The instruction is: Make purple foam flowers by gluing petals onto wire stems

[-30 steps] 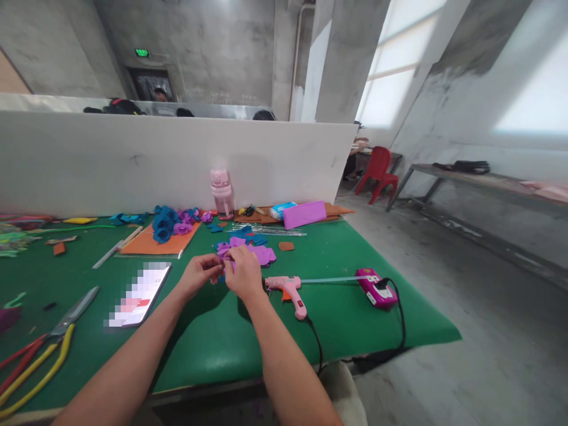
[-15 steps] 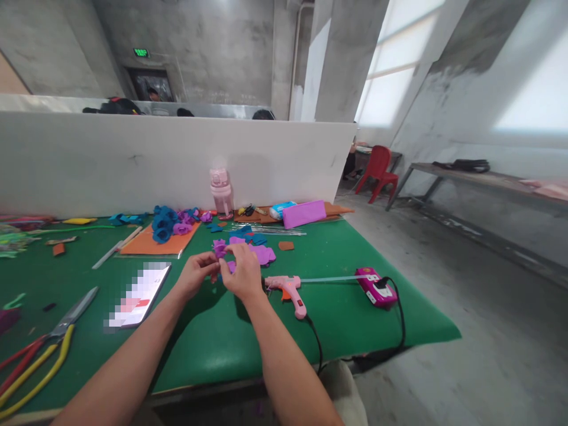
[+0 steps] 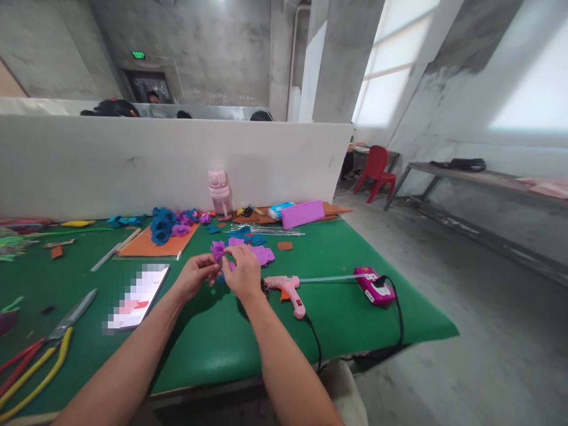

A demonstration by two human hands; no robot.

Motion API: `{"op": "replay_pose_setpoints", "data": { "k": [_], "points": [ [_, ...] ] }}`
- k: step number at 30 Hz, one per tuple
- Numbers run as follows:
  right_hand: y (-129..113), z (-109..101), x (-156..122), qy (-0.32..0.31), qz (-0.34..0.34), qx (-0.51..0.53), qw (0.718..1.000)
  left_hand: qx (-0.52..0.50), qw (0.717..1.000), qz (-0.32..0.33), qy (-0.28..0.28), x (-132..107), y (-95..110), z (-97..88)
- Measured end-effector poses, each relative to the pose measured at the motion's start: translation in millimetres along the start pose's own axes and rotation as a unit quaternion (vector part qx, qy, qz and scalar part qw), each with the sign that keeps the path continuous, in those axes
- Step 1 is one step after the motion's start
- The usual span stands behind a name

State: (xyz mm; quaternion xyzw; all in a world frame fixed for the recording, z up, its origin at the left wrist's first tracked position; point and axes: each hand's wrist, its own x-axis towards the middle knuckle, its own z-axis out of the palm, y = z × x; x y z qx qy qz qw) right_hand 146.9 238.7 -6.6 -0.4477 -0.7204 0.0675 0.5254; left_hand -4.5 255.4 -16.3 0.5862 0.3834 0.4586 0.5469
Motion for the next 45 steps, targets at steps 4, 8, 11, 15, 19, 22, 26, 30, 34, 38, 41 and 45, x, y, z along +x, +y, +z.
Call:
{"op": "replay_pose_setpoints", "data": {
  "k": [4, 8, 11, 15, 19, 22, 26, 30, 34, 38, 41, 45],
  "points": [
    [0.9, 0.6, -0.5, -0.010, -0.004, -0.011, 1.000, 0.003, 1.000, -0.002, -0.007, 0.2, -1.1, -0.1],
    [0.7, 0.2, -0.5, -0.023, 0.001, -0.024, 0.999, 0.014, 1.000, -0.003, -0.015, 0.8, -2.3, -0.8],
    [1.0, 0.5, -0.5, -0.029, 0.007, -0.030, 0.999, 0.012, 1.000, 0.000, -0.017, 0.8, -2.6, -0.9],
    [2.7, 2.4, -1.1, -0.031, 0.012, -0.037, 0.999, 0.011, 1.000, 0.004, -0.016, 0.0, -0.9, 0.5],
    [3.7, 3.9, -1.3, -0.024, 0.030, -0.050, 0.998, 0.015, 1.000, -0.006, -0.004, -0.7, 1.8, 2.2],
    [3.2, 3.5, -1.0, -0.027, 0.020, -0.029, 0.999, 0.021, 1.000, -0.002, -0.003, -0.5, 2.2, 2.8],
    [1.9, 2.2, -0.8, -0.040, 0.012, -0.016, 0.999, 0.036, 0.999, 0.004, -0.004, -0.3, 1.6, 3.3],
    [0.2, 0.8, -1.4, -0.049, 0.022, -0.036, 0.998, 0.051, 0.999, 0.008, 0.000, -0.5, 2.0, 3.7],
    [-1.0, -0.2, -2.0, -0.046, 0.016, -0.050, 0.998, 0.050, 0.999, 0.009, -0.001, -0.3, 2.3, 3.8],
    [0.4, 0.9, -2.3, -0.039, 0.019, -0.076, 0.996, 0.058, 0.998, 0.008, 0.003, 0.1, 2.0, 4.0],
    [2.6, 3.2, -2.7, -0.028, 0.031, -0.111, 0.993, 0.064, 0.998, 0.003, 0.002, 0.3, 1.4, 4.2],
    [4.1, 5.3, -3.3, -0.021, 0.038, -0.135, 0.990, 0.059, 0.998, -0.001, -0.003, 0.5, -0.3, 4.3]
  ]
}}
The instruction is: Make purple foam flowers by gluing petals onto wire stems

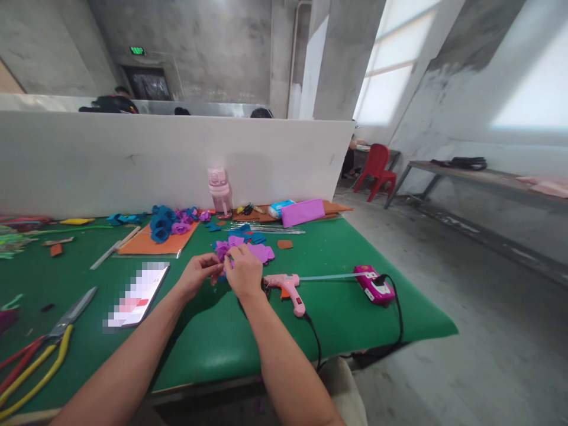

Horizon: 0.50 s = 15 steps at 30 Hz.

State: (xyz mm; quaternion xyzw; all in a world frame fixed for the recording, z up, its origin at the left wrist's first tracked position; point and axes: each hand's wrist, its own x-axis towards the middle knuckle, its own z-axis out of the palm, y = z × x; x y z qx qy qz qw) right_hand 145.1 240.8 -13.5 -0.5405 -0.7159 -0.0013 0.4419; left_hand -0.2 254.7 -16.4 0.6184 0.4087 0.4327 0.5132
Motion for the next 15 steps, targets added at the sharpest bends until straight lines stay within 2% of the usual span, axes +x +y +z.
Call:
{"op": "replay_pose_setpoints", "data": {
  "k": [7, 15],
  "points": [
    [-5.4, -6.6, 0.3, 0.004, -0.031, 0.069, 0.997, -0.014, 1.000, 0.002, -0.002, -0.2, 0.5, 1.0],
    [-5.2, -6.2, 0.5, -0.007, -0.035, 0.067, 0.997, -0.012, 1.000, 0.005, -0.001, -0.3, 0.3, 1.4]
  ]
}}
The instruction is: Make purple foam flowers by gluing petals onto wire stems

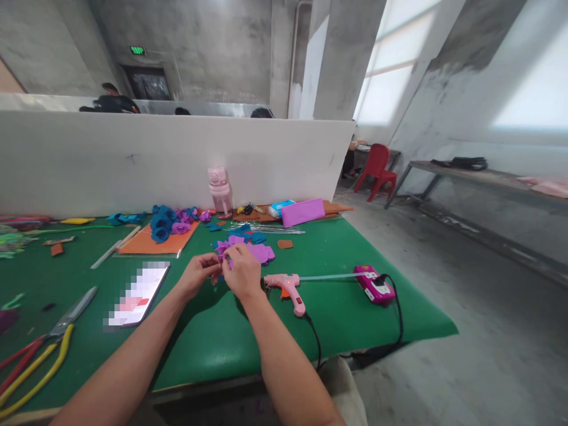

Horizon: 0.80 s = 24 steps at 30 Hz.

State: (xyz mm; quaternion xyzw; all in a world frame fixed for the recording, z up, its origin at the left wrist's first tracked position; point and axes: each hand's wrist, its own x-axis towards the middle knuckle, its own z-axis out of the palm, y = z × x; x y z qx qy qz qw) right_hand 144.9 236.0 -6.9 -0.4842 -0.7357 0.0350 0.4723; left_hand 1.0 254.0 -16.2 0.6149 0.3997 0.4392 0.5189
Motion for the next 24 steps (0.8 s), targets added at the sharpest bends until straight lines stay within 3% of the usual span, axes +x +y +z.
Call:
{"op": "replay_pose_setpoints", "data": {
  "k": [24],
  "points": [
    [2.8, 0.1, -1.0, -0.019, 0.013, -0.021, 1.000, -0.013, 1.000, -0.008, 0.014, 0.7, -2.5, -0.7]
  ]
}}
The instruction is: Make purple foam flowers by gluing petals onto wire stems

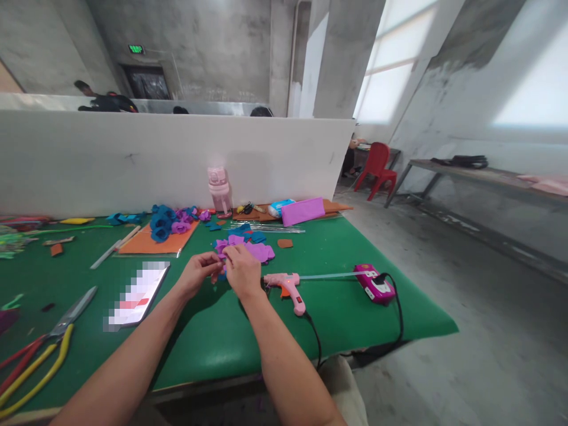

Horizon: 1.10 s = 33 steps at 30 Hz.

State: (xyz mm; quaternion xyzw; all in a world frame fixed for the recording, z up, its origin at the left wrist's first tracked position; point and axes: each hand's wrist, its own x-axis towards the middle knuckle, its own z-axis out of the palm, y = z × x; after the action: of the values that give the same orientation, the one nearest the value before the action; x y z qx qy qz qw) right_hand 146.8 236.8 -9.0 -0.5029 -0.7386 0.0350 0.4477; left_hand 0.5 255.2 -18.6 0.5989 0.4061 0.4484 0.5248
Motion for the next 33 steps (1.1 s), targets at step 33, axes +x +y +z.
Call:
{"op": "replay_pose_setpoints", "data": {
  "k": [33],
  "points": [
    [-4.2, -3.0, 2.5, 0.064, 0.044, 0.208, 0.975, -0.016, 0.995, 0.060, 0.080, 1.6, 0.0, 0.3]
  ]
}}
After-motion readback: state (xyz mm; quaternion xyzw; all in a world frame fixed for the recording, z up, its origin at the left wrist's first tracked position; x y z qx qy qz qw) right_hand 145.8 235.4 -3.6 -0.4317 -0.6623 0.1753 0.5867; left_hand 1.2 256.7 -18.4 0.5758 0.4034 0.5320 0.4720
